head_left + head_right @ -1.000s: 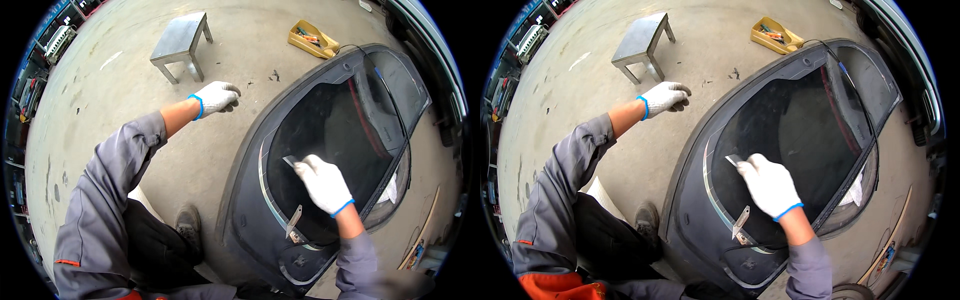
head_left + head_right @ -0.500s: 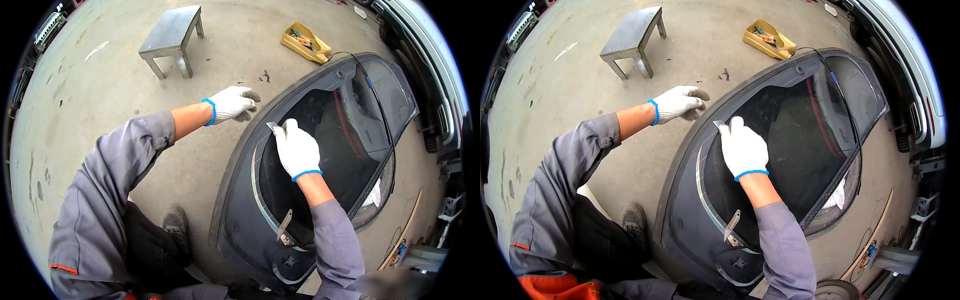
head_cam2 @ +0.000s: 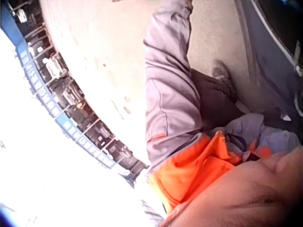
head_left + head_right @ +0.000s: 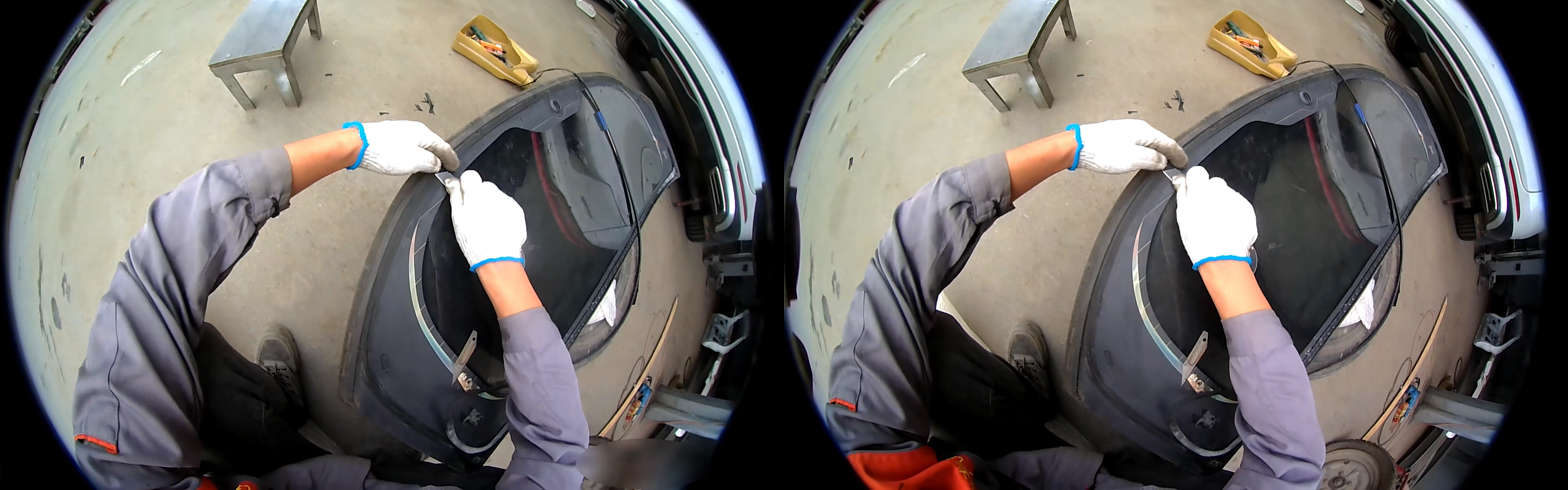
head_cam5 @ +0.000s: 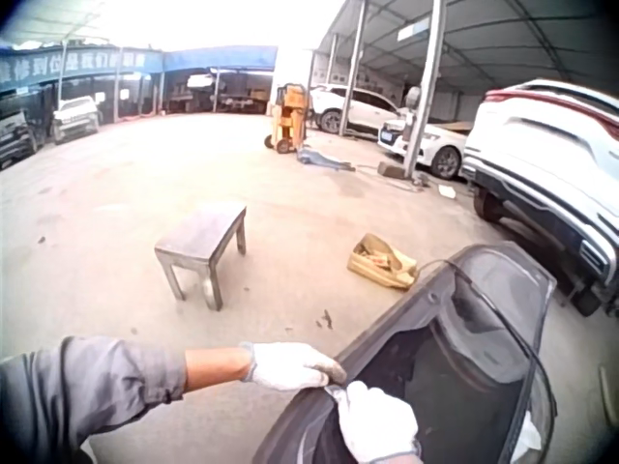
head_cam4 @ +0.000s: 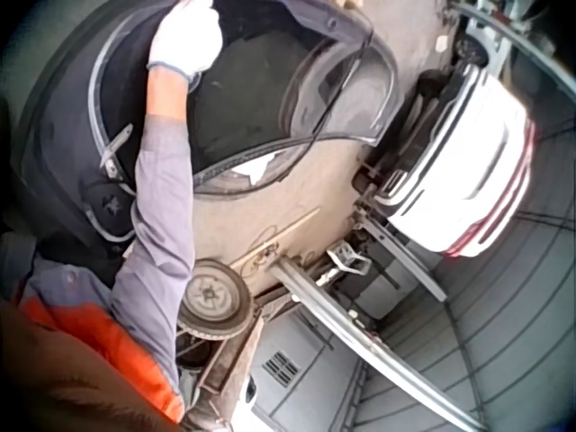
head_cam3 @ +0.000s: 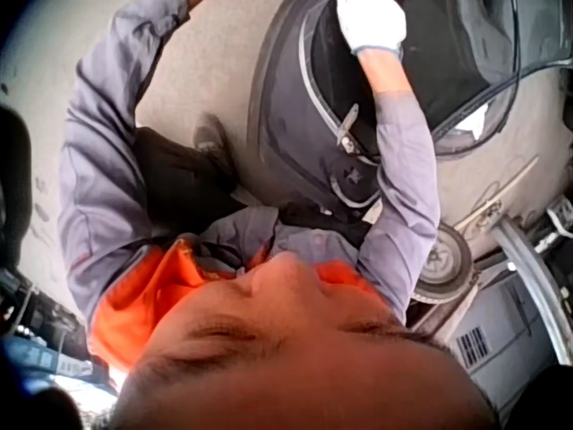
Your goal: The person uses a metal scraper to remove old sealant from the perimeter of a detached car door window. They work methodically along the edges, peeling away the material and occasionally wiping the surface with a white cloth.
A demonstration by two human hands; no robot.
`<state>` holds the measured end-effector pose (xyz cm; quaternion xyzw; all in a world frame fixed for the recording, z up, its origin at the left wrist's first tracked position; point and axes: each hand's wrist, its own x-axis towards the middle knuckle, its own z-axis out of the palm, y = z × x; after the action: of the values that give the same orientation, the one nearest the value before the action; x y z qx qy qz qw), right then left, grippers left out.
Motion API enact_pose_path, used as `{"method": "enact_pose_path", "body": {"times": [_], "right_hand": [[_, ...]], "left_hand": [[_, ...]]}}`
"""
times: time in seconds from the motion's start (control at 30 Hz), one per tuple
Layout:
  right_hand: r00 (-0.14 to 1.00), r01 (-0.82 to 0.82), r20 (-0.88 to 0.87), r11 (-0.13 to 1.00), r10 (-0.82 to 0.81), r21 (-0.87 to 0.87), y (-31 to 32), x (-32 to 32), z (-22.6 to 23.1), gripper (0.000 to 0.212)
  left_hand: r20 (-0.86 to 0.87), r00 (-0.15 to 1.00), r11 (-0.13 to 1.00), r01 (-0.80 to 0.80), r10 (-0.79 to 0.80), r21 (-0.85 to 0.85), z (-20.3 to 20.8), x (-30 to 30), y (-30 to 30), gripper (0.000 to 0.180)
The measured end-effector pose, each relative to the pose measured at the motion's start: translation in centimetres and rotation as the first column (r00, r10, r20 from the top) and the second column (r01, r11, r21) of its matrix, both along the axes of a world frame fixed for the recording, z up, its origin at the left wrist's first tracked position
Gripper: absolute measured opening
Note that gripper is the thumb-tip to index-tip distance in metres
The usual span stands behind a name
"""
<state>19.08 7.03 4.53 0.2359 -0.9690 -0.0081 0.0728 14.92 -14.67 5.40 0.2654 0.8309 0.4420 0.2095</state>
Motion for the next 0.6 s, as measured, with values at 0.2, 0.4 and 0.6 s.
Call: {"method": "enact_pose_path", "body": {"times": [0.2,0.4,0.6], "right_hand": [[0.992,-0.073,-0.099,0.996,0.077,0.042,0.3,-0.3,0.1,0.029],[0.987,-0.109,-0.112,0.994,0.111,0.03,0.3,-0.3,0.0,0.029],[0.983,-0.131,-0.124,0.989,0.138,0.064,0.2,-0.4,0.0,0.028]], "left_hand": [[0.051,0.999,1.0,0.011,-0.011,-0.005,0.0,-0.4,0.1,0.04],[0.18,0.983,0.992,-0.051,0.03,0.114,-0.8,0.1,0.0,0.04],[0.34,0.94,0.992,-0.08,0.042,0.099,-0.4,-0.3,-0.2,0.038]]}}
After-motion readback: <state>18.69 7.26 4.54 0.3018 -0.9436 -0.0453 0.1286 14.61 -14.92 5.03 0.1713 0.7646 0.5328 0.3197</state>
